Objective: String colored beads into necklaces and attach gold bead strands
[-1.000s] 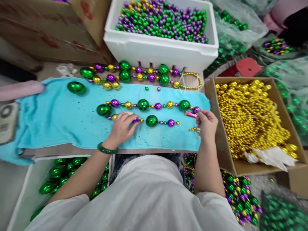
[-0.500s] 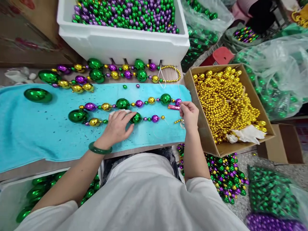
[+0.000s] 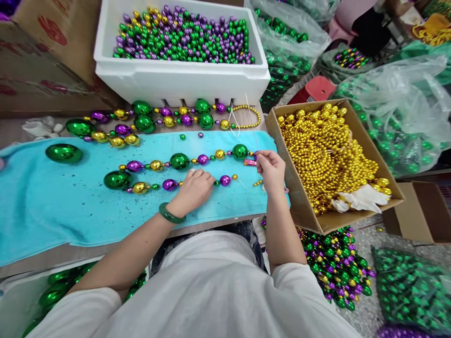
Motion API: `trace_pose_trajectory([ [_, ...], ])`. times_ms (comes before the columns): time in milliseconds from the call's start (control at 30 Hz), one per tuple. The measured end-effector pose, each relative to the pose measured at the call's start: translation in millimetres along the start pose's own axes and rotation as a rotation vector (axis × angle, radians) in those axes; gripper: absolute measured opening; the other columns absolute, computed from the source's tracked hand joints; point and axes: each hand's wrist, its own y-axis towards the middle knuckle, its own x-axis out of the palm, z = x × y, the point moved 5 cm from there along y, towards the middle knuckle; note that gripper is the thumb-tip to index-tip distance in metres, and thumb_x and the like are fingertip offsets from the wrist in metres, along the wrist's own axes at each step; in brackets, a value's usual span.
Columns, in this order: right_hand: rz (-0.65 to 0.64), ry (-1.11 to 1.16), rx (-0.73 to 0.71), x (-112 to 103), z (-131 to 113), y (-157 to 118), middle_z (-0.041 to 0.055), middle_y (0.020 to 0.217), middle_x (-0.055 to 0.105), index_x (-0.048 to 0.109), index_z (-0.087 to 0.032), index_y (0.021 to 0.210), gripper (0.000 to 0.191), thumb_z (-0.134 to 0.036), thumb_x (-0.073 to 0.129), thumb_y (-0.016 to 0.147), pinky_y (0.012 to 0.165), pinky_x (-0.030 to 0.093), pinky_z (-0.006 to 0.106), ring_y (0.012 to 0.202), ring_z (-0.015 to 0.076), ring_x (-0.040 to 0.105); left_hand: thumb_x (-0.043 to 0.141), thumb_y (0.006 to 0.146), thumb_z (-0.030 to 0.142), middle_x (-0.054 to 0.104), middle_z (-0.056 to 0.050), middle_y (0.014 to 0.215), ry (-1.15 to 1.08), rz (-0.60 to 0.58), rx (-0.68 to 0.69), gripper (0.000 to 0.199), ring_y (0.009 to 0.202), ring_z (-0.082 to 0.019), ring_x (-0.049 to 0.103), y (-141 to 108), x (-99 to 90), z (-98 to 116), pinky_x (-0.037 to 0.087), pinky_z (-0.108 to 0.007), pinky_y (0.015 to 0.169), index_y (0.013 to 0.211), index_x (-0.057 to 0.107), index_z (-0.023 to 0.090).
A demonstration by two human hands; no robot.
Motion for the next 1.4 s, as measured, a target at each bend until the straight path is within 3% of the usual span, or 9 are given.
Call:
trace_pose_trajectory([
  [167, -0.028, 0.020, 0.012, 6.5, 0.9, 2.5, -0.0048, 0.051, 0.054, 0.063, -0.019, 0.075, 0.015, -0.032, 0.066, 0.069, 0.038, 0.029, 0.019, 0.041, 0.0061, 0.042, 0.046, 0.086, 0.008, 0.063, -0.013, 0.085, 0.044, -0.010, -0.019, 0.025, 0.088, -0.030, 0.055, -11.4, -1.4, -9.1, 0.039, -0.048, 0.083, 0.083, 0.068, 0.018],
  [367, -0.162, 0.015, 0.066, 33.1, 9.5, 1.4, -0.0040, 0.051, 0.056, 0.063, -0.018, 0.074, 0.016, -0.032, 0.066, 0.066, 0.036, 0.026, 0.019, 0.040, 0.0070, 0.044, 0.046, 0.090, 0.014, 0.063, -0.012, 0.083, 0.113, -0.031, -0.009, 0.024, 0.088, -0.029, 0.056, -18.8, -6.6, -12.4, 0.040, -0.047, 0.085, 0.079, 0.067, 0.016],
  [500, -0.190, -0.012, 0.141, 41.6, 24.7, -7.7, -0.0026, 0.054, 0.058, 0.062, -0.018, 0.069, 0.015, -0.031, 0.067, 0.063, 0.037, 0.026, 0.020, 0.042, 0.0078, 0.045, 0.044, 0.092, 0.019, 0.065, -0.010, 0.087, -0.129, 0.019, -0.085, 0.019, 0.087, -0.026, 0.058, -25.4, -18.3, -25.4, 0.042, -0.042, 0.080, 0.087, 0.062, 0.017],
  [633, -0.084, 0.046, 0.254, 34.0, 48.0, -26.9, -0.0030, 0.056, 0.056, 0.062, -0.018, 0.066, 0.018, -0.033, 0.071, 0.059, 0.037, 0.026, 0.018, 0.046, 0.0071, 0.044, 0.043, 0.094, 0.029, 0.065, -0.003, 0.084, -0.583, 0.056, -0.220, 0.017, 0.079, -0.019, 0.059, -38.0, -27.5, -47.8, 0.043, -0.032, 0.073, 0.088, 0.056, 0.020],
  [833, -0.132, 0.154, 0.402, 33.1, 70.3, -48.7, -0.0021, 0.059, 0.058, 0.064, -0.018, 0.071, 0.023, -0.034, 0.074, 0.058, 0.036, 0.027, 0.018, 0.047, 0.0080, 0.046, 0.045, 0.092, 0.036, 0.064, 0.000, 0.079, -0.743, 0.066, -0.349, 0.020, 0.072, -0.016, 0.057, -50.3, -34.4, -62.5, 0.042, -0.028, 0.068, 0.084, 0.054, 0.021],
  [1133, -0.017, 0.237, 0.244, 12.3, 52.0, -23.8, -0.0018, 0.066, 0.060, 0.061, -0.018, 0.071, 0.023, -0.032, 0.075, 0.060, 0.036, 0.029, 0.017, 0.049, 0.0066, 0.048, 0.044, 0.092, 0.037, 0.062, 0.000, 0.077, -0.830, 0.043, -0.363, 0.021, 0.072, -0.016, 0.056, -59.1, -25.5, -67.8, 0.043, -0.029, 0.071, 0.081, 0.052, 0.021],
  [1300, 0.062, 0.284, 0.215, -2.3, 48.1, -13.8, -0.0023, 0.067, 0.059, 0.057, -0.019, 0.071, 0.027, -0.031, 0.077, 0.057, 0.037, 0.031, 0.015, 0.050, 0.0061, 0.049, 0.047, 0.090, 0.044, 0.069, -0.005, 0.092, -1.135, 0.035, -0.413, 0.024, 0.087, -0.019, 0.062, -60.1, -17.3, -67.3, 0.047, -0.032, 0.078, 0.084, 0.050, 0.021],
  [1400, 0.101, 0.255, 0.204, -5.2, 53.0, -11.1, -0.0025, 0.070, 0.060, 0.055, -0.019, 0.073, 0.028, -0.031, 0.075, 0.058, 0.036, 0.030, 0.016, 0.049, 0.0068, 0.050, 0.050, 0.087, 0.047, 0.066, -0.002, 0.078, -1.216, 0.006, -0.438, 0.026, 0.073, -0.016, 0.060, -57.0, -12.6, -66.4, 0.047, -0.030, 0.069, 0.081, 0.048, 0.021],
])
